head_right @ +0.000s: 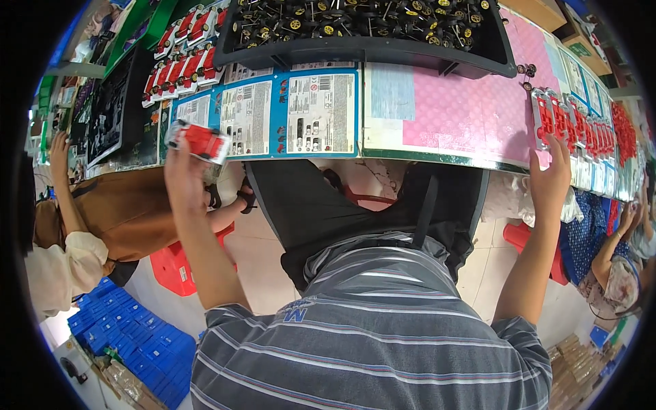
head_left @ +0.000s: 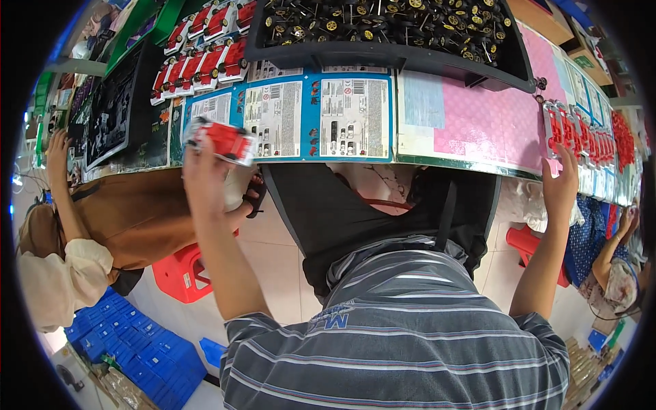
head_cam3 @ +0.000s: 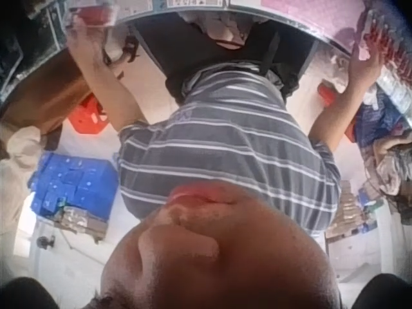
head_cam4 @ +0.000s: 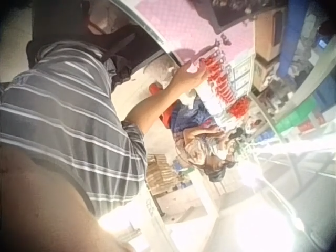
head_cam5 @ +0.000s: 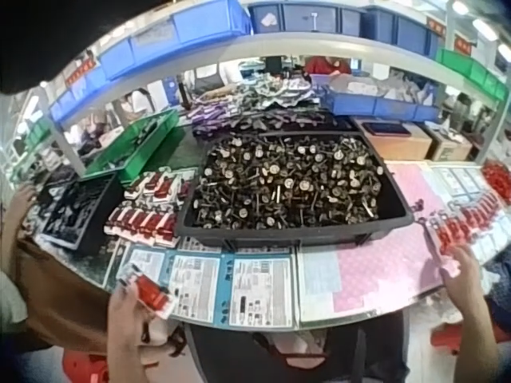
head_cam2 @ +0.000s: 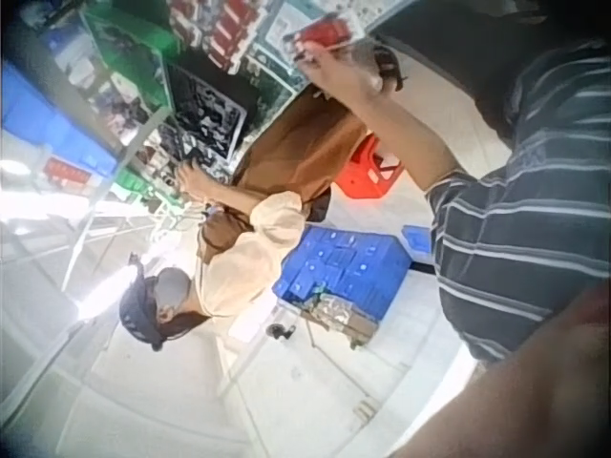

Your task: The person assembles toy cars by taking car chassis and wheel axles, fitting the wheel axles into the chassis by hand, and placing the assembled toy cars onto the table.

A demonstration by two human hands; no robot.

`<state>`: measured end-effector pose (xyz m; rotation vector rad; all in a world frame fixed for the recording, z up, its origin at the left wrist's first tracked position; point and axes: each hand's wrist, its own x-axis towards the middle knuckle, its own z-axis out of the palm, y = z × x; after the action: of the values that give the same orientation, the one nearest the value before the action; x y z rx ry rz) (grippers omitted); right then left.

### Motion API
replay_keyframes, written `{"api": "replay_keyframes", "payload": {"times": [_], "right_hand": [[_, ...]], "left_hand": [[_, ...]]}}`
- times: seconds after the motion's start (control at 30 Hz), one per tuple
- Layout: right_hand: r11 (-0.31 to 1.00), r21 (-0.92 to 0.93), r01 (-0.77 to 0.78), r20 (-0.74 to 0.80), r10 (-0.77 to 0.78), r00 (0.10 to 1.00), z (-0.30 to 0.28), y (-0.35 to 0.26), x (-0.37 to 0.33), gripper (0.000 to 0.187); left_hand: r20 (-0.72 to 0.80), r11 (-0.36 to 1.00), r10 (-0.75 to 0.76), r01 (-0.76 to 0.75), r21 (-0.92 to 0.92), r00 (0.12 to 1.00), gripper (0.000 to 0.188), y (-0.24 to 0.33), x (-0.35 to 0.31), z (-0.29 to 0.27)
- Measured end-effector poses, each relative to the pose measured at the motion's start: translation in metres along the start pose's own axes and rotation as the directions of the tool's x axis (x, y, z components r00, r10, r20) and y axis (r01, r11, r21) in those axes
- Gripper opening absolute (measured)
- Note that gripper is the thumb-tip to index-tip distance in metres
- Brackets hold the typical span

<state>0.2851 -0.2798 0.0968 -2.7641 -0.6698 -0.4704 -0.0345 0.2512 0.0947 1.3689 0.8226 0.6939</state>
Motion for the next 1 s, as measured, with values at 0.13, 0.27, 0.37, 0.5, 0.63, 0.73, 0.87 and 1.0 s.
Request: {"api": "replay_keyframes", "payload": {"times": [0.13, 0.27, 0.37, 0.5, 0.63, 0.73, 0.87, 1.0], "right_hand": [[0.998, -0.018, 0.059, 0.01, -0.059, 0.998, 0.012, 0.022, 0.005, 0.036], [0.998, -0.013, 0.055, 0.024, -0.055, 0.998, 0.024, 0.017, 0.007, 0.035], [0.995, -0.02, 0.095, -0.042, -0.096, 0.995, 0.016, 0.017, 0.003, 0.025], [0.985, 0.166, 0.038, -0.118, -0.019, 0.993, 0.018, 0.007, -0.001, 0.013], [0.972, 0.232, 0.025, -0.204, 0.023, 0.979, -0.002, -0.006, -0.024, 0.018], [0.936, 0.326, 0.13, -0.217, -0.06, 0.974, -0.002, -0.038, -0.036, 0.022], [0.796, 0.485, 0.362, -0.258, -0.266, 0.929, -0.001, -0.105, -0.057, 0.027], [0.344, 0.721, 0.601, -0.312, -0.614, 0.725, -0.008, -0.135, -0.051, 0.012]], "left_hand": [[-0.097, 0.989, -0.031, 0.044, 0.144, 0.995, 0.03, 0.004, 0.061, -0.081], [-0.095, 0.963, -0.139, 0.157, 0.22, 0.986, 0.026, 0.013, 0.107, -0.149], [-0.163, 0.92, -0.158, 0.205, 0.333, 0.974, 0.028, 0.003, 0.132, -0.142], [-0.347, 0.745, -0.059, 0.273, 0.608, 0.936, 0.046, 0.01, 0.141, -0.162], [-0.173, 0.275, 0.667, -0.024, 0.961, 0.725, 0.062, 0.024, 0.075, -0.052], [-0.112, 0.81, 0.429, -0.327, 0.486, 0.896, 0.046, -0.009, -0.012, 0.028], [0.65, 0.928, -0.074, 0.291, -0.234, 0.756, 0.066, -0.051, -0.11, 0.162], [0.729, 0.651, -0.261, 0.673, -0.351, 0.632, 0.055, -0.045, -0.145, 0.235]]}}
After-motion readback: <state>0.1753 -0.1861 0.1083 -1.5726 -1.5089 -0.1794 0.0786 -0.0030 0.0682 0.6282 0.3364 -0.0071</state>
